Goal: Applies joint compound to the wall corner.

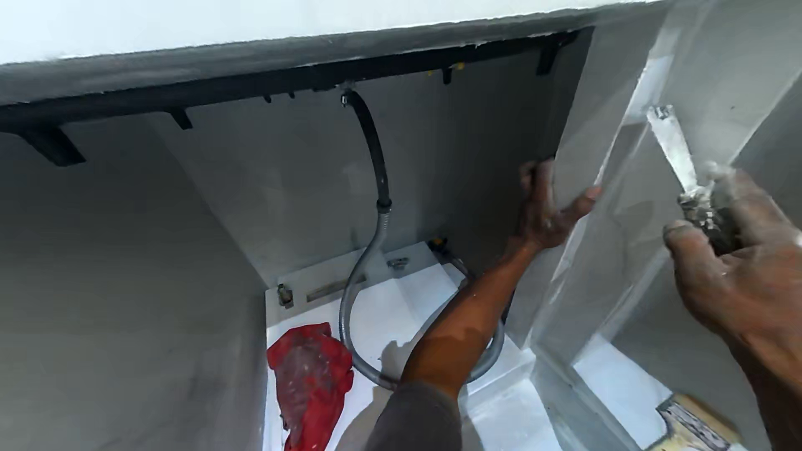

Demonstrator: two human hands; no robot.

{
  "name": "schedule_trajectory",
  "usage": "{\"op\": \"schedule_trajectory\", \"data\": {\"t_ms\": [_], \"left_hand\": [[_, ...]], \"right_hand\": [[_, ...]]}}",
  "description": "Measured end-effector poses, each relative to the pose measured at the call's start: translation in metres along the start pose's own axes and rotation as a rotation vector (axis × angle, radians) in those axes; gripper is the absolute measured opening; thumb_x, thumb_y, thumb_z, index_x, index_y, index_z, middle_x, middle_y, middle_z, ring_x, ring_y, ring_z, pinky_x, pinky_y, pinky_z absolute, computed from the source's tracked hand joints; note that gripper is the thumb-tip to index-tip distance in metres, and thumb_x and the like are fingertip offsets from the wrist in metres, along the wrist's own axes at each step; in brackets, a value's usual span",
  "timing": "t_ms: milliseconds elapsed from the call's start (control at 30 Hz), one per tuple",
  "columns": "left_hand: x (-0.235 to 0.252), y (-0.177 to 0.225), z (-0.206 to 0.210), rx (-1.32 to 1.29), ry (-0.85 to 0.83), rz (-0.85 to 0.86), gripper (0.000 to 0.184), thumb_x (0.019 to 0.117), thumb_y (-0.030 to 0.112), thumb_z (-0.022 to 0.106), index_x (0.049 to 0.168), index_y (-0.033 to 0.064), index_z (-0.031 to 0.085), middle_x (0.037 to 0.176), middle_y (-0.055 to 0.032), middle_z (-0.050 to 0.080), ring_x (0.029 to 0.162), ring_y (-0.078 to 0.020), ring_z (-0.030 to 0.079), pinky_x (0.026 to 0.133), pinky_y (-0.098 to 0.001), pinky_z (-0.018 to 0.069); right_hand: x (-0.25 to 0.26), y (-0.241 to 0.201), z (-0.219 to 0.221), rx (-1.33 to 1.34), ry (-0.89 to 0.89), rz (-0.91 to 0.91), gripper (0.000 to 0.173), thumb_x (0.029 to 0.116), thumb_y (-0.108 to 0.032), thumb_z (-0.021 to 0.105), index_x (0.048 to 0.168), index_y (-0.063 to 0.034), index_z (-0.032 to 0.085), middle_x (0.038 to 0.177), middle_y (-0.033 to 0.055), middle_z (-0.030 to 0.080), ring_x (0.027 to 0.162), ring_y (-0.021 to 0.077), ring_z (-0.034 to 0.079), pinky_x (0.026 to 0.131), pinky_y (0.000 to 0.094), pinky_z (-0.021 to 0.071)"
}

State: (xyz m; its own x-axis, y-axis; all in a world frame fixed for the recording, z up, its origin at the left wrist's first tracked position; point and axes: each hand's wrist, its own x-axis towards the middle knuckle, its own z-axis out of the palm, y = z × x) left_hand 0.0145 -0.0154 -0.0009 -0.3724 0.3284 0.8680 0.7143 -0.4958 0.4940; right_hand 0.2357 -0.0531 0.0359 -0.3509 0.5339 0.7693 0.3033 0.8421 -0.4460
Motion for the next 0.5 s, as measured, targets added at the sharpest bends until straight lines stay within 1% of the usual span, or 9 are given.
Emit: {"op": "schedule_trajectory", "data": {"t_ms": [33,67,133,200,267,333,400,467,500], "left_hand": [[0.000,0.000,0.000,-0.004,0.002,0.013,0.086,0.0867,0.058,0.060,0.141,-0.0067,0.047,0.145,-0.0287,0.040,0.129,-0.0337,0.048,0.104,-0.0416,0.0478],[0.000,0.000,0.001,-0.006,0.014,0.030,0.088,0.0869,0.061,0.058,0.141,-0.0073,0.048,0.144,-0.0292,0.041,0.128,-0.0338,0.048,0.104,-0.0414,0.0474],[0.000,0.001,-0.001,-0.001,0.012,0.030,0.090,0.0871,0.065,0.057,0.141,-0.0068,0.047,0.143,-0.0284,0.042,0.128,-0.0327,0.048,0.104,-0.0405,0.0475],[0.000,0.004,-0.003,0.011,0.012,0.033,0.088,0.0883,0.061,0.058,0.141,-0.0085,0.046,0.143,-0.0303,0.043,0.129,-0.0342,0.050,0.105,-0.0416,0.0476],[0.000,0.002,-0.003,0.020,0.018,0.052,0.090,0.0881,0.062,0.057,0.140,-0.0092,0.045,0.141,-0.0306,0.044,0.129,-0.0345,0.049,0.106,-0.0417,0.0460],[0.000,0.000,-0.002,0.013,0.007,0.038,0.092,0.0856,0.063,0.059,0.142,-0.0079,0.044,0.143,-0.0302,0.043,0.131,-0.0347,0.047,0.108,-0.0419,0.0444],[0.001,0.001,-0.002,0.008,0.003,0.022,0.090,0.0827,0.058,0.065,0.141,-0.0070,0.045,0.142,-0.0299,0.043,0.130,-0.0351,0.047,0.108,-0.0421,0.0446],[0.002,0.000,-0.002,0.024,0.005,0.022,0.094,0.0808,0.061,0.067,0.141,-0.0080,0.045,0.141,-0.0299,0.044,0.130,-0.0351,0.047,0.108,-0.0415,0.0442],[0.002,0.000,-0.002,0.028,0.009,0.029,0.097,0.0807,0.064,0.066,0.141,-0.0087,0.044,0.142,-0.0302,0.044,0.130,-0.0352,0.048,0.108,-0.0412,0.0444]], "right_hand": [[-0.006,-0.003,-0.002,-0.003,0.006,0.016,0.060,0.1000,-0.033,0.050,0.152,-0.0026,0.042,0.111,0.0303,0.064,0.086,0.0393,0.064,0.074,0.0589,0.0508],[-0.011,-0.006,-0.004,-0.004,0.006,0.020,0.058,0.0996,-0.031,0.051,0.147,0.0003,0.042,0.106,0.0282,0.065,0.083,0.0361,0.065,0.072,0.0558,0.0521],[-0.019,-0.007,-0.006,-0.007,0.004,-0.009,0.051,0.1017,-0.031,0.051,0.141,0.0008,0.043,0.107,0.0221,0.068,0.084,0.0274,0.069,0.071,0.0472,0.0567],[-0.025,-0.006,-0.004,0.012,0.032,-0.056,0.046,0.1035,-0.030,0.052,0.139,-0.0018,0.050,0.110,0.0199,0.070,0.085,0.0222,0.068,0.072,0.0402,0.0560],[-0.031,-0.003,-0.002,0.045,0.069,-0.075,0.043,0.1047,-0.028,0.054,0.141,-0.0039,0.055,0.114,0.0200,0.070,0.087,0.0192,0.068,0.075,0.0359,0.0557],[-0.041,0.002,0.001,0.090,0.105,-0.053,0.043,0.1050,-0.028,0.056,0.140,-0.0043,0.058,0.111,0.0187,0.070,0.082,0.0149,0.066,0.072,0.0319,0.0549],[-0.055,0.004,0.005,0.134,0.125,-0.023,0.042,0.1039,-0.030,0.058,0.136,-0.0019,0.061,0.104,0.0157,0.071,0.072,0.0109,0.064,0.063,0.0285,0.0546],[-0.071,0.006,0.008,0.158,0.137,-0.009,0.043,0.1015,-0.029,0.061,0.131,0.0027,0.063,0.100,0.0146,0.071,0.071,0.0080,0.064,0.061,0.0252,0.0552],[-0.080,0.006,0.008,0.162,0.137,0.006,0.043,0.1003,-0.028,0.062,0.129,0.0044,0.062,0.099,0.0131,0.071,0.073,0.0051,0.063,0.063,0.0220,0.0545]]}}
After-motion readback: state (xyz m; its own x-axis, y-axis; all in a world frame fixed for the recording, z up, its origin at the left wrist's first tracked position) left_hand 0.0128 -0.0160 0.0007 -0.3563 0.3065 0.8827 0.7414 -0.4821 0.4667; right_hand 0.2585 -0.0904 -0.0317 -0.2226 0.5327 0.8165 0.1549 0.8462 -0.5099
